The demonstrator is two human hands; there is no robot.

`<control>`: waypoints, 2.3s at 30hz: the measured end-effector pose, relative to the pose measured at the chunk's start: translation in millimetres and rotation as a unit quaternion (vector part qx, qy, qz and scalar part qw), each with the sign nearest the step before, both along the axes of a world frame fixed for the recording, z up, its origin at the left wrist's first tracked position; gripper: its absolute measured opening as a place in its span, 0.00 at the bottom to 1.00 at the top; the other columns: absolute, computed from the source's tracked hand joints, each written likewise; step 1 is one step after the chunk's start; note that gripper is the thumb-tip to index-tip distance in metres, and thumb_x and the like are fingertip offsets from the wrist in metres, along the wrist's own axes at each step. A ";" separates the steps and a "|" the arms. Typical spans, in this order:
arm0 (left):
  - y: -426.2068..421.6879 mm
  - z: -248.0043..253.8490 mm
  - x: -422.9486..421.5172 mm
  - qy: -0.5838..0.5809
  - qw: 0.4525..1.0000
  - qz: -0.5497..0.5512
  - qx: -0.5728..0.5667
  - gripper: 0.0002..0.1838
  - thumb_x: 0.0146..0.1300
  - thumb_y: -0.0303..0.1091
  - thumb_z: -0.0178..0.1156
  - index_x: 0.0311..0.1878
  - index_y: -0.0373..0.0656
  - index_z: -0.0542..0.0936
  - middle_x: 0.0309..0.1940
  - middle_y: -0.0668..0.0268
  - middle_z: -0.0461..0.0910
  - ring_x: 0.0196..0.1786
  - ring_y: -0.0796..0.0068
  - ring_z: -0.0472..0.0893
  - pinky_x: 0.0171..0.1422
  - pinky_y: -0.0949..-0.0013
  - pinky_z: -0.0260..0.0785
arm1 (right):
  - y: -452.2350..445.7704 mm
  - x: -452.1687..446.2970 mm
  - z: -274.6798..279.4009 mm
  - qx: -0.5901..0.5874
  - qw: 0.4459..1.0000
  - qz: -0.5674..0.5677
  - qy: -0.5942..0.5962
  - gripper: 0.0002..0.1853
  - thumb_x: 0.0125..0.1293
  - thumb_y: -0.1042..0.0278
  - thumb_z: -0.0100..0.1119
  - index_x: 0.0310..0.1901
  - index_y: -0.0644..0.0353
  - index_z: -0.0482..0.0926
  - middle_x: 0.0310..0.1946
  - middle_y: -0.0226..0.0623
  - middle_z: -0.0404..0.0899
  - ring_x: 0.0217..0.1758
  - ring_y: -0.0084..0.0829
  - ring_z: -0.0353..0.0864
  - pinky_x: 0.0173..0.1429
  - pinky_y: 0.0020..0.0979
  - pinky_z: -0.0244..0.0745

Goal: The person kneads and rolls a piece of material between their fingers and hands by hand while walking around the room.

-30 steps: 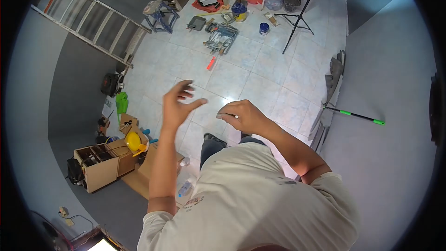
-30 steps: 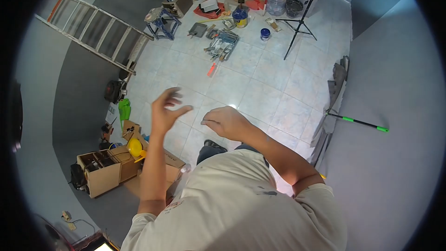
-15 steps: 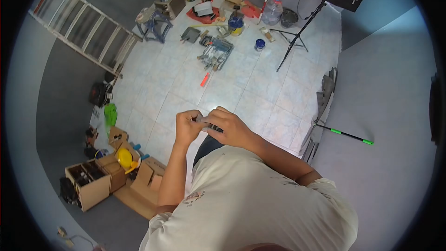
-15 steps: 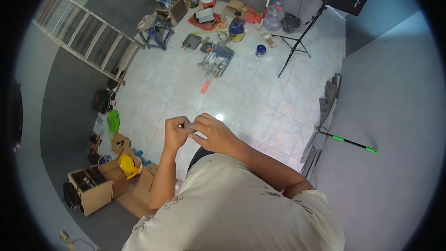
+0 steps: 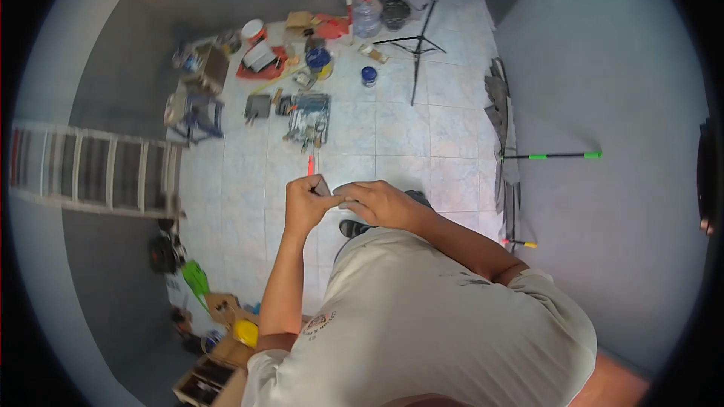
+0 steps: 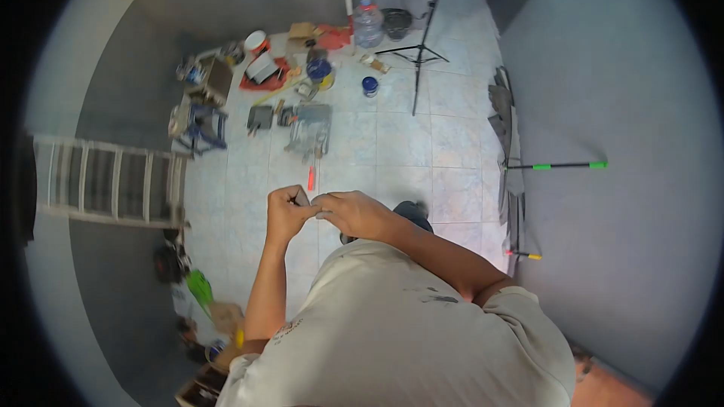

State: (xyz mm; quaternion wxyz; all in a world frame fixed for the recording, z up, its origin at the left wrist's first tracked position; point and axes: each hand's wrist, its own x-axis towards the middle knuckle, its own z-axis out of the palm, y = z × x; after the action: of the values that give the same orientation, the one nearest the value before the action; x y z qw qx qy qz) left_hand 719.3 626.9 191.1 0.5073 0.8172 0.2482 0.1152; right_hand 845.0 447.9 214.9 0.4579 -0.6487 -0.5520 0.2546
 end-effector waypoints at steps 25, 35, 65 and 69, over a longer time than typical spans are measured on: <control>-257.6 7.3 576.3 -0.004 0.958 -0.286 -0.016 0.22 0.42 0.24 0.81 0.18 0.39 0.70 0.15 0.72 0.70 0.24 0.87 0.65 0.27 0.73 0.59 | -282.4 431.4 -0.6 0.026 0.919 -0.375 -0.116 0.09 0.73 0.67 0.67 0.47 0.63 0.80 0.31 0.48 0.84 0.34 0.55 0.86 0.37 0.49 0.80; -335.6 -4.2 830.0 0.016 0.894 -0.448 -0.010 0.23 0.42 0.28 0.85 0.18 0.40 0.73 0.15 0.71 0.72 0.22 0.83 0.68 0.27 0.71 0.61 | -353.3 626.8 -23.9 -0.048 0.842 -0.528 -0.104 0.10 0.69 0.68 0.72 0.48 0.62 0.85 0.39 0.42 0.89 0.37 0.46 0.89 0.41 0.39 0.84; -366.6 22.8 1413.1 0.030 0.939 -0.341 0.030 0.17 0.39 0.29 0.80 0.21 0.37 0.77 0.16 0.65 0.76 0.22 0.78 0.74 0.28 0.68 0.66 | -395.3 1258.7 -5.1 -0.008 0.907 -0.386 -0.168 0.17 0.70 0.63 0.73 0.54 0.64 0.85 0.39 0.41 0.88 0.38 0.43 0.88 0.39 0.39 0.83; -361.1 22.0 1464.2 0.032 0.958 -0.282 -0.029 0.19 0.42 0.27 0.80 0.19 0.38 0.74 0.16 0.70 0.75 0.24 0.84 0.72 0.28 0.71 0.64 | -386.0 1327.2 -21.1 0.080 0.868 -0.357 -0.337 0.15 0.69 0.64 0.73 0.51 0.64 0.86 0.40 0.43 0.87 0.39 0.44 0.88 0.38 0.39 0.83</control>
State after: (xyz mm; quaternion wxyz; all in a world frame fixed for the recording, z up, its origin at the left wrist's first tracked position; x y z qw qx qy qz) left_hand 2183.4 265.8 213.1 0.5343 0.8423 0.0267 -0.0663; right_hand 2172.2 61.9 193.8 0.3539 -0.8093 -0.4216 -0.2050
